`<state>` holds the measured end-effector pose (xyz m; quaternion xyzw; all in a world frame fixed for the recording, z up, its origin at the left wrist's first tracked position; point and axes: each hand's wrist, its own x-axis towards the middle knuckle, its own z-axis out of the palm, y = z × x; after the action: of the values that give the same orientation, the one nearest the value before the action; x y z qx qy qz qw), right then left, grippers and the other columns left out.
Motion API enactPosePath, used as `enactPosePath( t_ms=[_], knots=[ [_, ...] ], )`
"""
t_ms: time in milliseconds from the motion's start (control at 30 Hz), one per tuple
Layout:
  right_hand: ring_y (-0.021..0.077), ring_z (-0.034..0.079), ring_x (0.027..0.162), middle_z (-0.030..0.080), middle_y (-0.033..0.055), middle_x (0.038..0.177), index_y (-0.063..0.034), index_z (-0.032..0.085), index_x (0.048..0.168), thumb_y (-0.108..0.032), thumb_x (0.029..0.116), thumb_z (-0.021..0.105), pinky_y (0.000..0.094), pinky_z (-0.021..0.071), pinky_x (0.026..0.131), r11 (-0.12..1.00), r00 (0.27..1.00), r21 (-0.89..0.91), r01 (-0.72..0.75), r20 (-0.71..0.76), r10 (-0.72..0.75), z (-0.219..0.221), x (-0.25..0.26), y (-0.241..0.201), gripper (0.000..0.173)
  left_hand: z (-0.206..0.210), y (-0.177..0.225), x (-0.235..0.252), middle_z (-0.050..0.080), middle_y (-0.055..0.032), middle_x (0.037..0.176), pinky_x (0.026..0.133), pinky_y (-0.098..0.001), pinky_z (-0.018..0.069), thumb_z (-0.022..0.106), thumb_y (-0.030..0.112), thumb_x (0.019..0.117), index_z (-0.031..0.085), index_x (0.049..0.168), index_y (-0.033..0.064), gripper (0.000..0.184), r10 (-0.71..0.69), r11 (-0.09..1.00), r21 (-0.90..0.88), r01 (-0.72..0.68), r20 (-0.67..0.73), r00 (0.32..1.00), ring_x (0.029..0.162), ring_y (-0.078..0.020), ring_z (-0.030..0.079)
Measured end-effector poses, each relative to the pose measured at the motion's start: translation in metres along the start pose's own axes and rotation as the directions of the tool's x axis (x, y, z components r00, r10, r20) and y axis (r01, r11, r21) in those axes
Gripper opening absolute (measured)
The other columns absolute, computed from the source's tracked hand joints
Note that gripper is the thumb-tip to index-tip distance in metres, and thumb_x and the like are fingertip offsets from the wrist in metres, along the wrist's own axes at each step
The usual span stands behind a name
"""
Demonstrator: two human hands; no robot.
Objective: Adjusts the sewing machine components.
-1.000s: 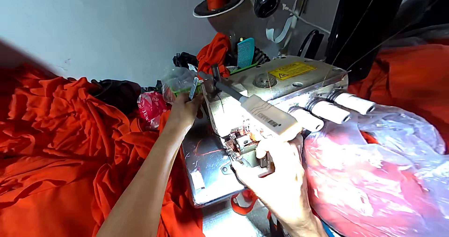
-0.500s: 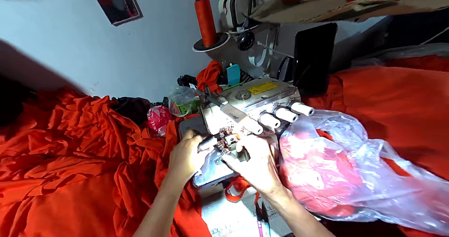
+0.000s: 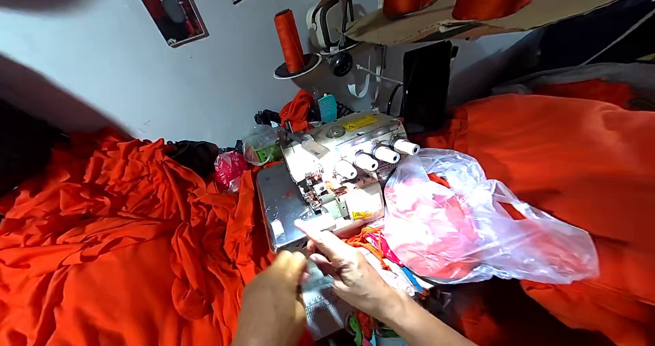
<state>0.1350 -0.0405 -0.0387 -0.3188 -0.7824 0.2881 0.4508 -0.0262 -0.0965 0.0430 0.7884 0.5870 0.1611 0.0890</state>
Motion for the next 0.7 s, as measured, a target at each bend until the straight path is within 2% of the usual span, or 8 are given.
enactPosePath(
  t_ms=[100, 200, 267, 333, 433, 533, 600, 700],
  knots=[
    [0.0251, 0.07, 0.083, 0.07, 0.0127, 0.087, -0.003, 0.074, 0.103, -0.017, 0.1018, 0.054, 0.0425, 0.0565, 0.075, 0.989, 0.999, -0.149, 0.015, -0.041, -0.022, -0.016, 0.002, 0.005, 0.025, 0.017, 0.012, -0.004, 0.066, -0.0075, 0.082, 0.058, -0.0414, 0.0547, 0.056, 0.004, 0.0855, 0.071, 0.093, 0.0043, 0.016, 0.145, 0.977, -0.142, -0.16, -0.114, 0.983, 0.071, -0.0222, 0.067],
    [0.0245, 0.068, 0.075, 0.067, 0.0131, 0.077, 0.0015, 0.074, 0.093, -0.016, 0.1014, 0.054, 0.0422, 0.0549, 0.07, 0.927, 0.954, -0.265, -0.264, -0.214, 0.21, -0.045, 0.002, 0.019, 0.027, 0.023, 0.012, -0.003, 0.068, -0.0059, 0.085, 0.06, -0.0329, 0.0545, 0.063, 0.005, 0.0852, 0.073, 0.103, 0.0047, 0.02, 0.116, 0.965, -0.212, -0.155, -0.184, 0.976, 0.068, -0.0157, 0.065],
    [0.025, 0.064, 0.074, 0.065, 0.0153, 0.077, 0.0045, 0.072, 0.096, -0.015, 0.1043, 0.053, 0.0421, 0.0518, 0.072, 0.869, 0.904, -0.261, -0.42, -0.209, 0.374, -0.064, 0.008, 0.02, 0.028, 0.026, 0.011, -0.004, 0.067, -0.0056, 0.085, 0.057, -0.027, 0.0504, 0.07, 0.015, 0.0867, 0.073, 0.107, 0.0041, 0.023, 0.086, 0.956, -0.259, -0.135, -0.192, 0.978, 0.064, -0.0117, 0.059],
    [0.0209, 0.064, 0.077, 0.067, 0.0134, 0.087, 0.0009, 0.07, 0.114, -0.019, 0.107, 0.051, 0.04, 0.0538, 0.075, 0.854, 0.876, -0.208, -0.478, -0.182, 0.446, -0.071, 0.013, 0.021, 0.028, 0.027, 0.014, -0.006, 0.066, -0.0062, 0.083, 0.058, -0.0229, 0.0479, 0.067, 0.021, 0.0931, 0.073, 0.102, 0.002, 0.023, 0.078, 0.936, -0.322, -0.142, -0.202, 0.976, 0.064, -0.0087, 0.057],
    [0.0235, 0.068, 0.077, 0.071, 0.0151, 0.089, 0.0008, 0.071, 0.118, -0.012, 0.1049, 0.051, 0.0421, 0.0563, 0.074, 0.906, 0.922, -0.221, -0.362, -0.23, 0.313, -0.068, 0.013, 0.026, 0.027, 0.023, 0.016, -0.007, 0.062, -0.0055, 0.079, 0.061, -0.0182, 0.0463, 0.046, 0.023, 0.1059, 0.07, 0.092, -0.0021, 0.037, 0.103, 0.855, -0.47, -0.219, -0.261, 0.96, 0.067, -0.0029, 0.055],
    [0.0212, 0.068, 0.08, 0.071, 0.0118, 0.099, -0.0068, 0.062, 0.136, -0.018, 0.1005, 0.061, 0.0397, 0.0568, 0.076, 0.899, 0.919, -0.239, -0.367, -0.243, 0.311, -0.075, 0.0, 0.019, 0.037, 0.016, 0.01, -0.002, 0.064, -0.0017, 0.091, 0.084, -0.019, 0.0508, 0.03, 0.044, 0.1109, 0.064, 0.094, 0.0052, 0.054, 0.158, 0.794, -0.522, -0.311, -0.317, 0.935, 0.092, -0.0001, 0.061],
    [0.0166, 0.067, 0.091, 0.067, 0.0105, 0.12, -0.0096, 0.063, 0.136, -0.021, 0.0913, 0.071, 0.0338, 0.057, 0.079, 0.911, 0.918, -0.264, -0.318, -0.327, 0.226, -0.083, -0.02, 0.011, 0.047, 0.015, 0.015, 0.006, 0.064, -0.004, 0.085, 0.074, -0.0198, 0.0511, 0.028, 0.047, 0.1105, 0.065, 0.094, 0.002, 0.06, 0.131, 0.841, -0.458, -0.287, -0.342, 0.931, 0.081, -0.0021, 0.061],
    [0.0158, 0.068, 0.105, 0.07, 0.0099, 0.12, -0.0069, 0.073, 0.116, -0.023, 0.0877, 0.065, 0.0303, 0.0572, 0.087, 0.897, 0.866, -0.392, -0.205, -0.499, -0.02, -0.105, -0.05, 0.006, 0.033, 0.03, 0.035, 0.033, 0.064, 0.0005, 0.07, 0.052, -0.0176, 0.0499, 0.042, 0.039, 0.1084, 0.068, 0.089, 0.0031, 0.049, 0.06, 0.904, -0.365, -0.222, -0.407, 0.911, 0.056, 0.0005, 0.058]
  ],
)
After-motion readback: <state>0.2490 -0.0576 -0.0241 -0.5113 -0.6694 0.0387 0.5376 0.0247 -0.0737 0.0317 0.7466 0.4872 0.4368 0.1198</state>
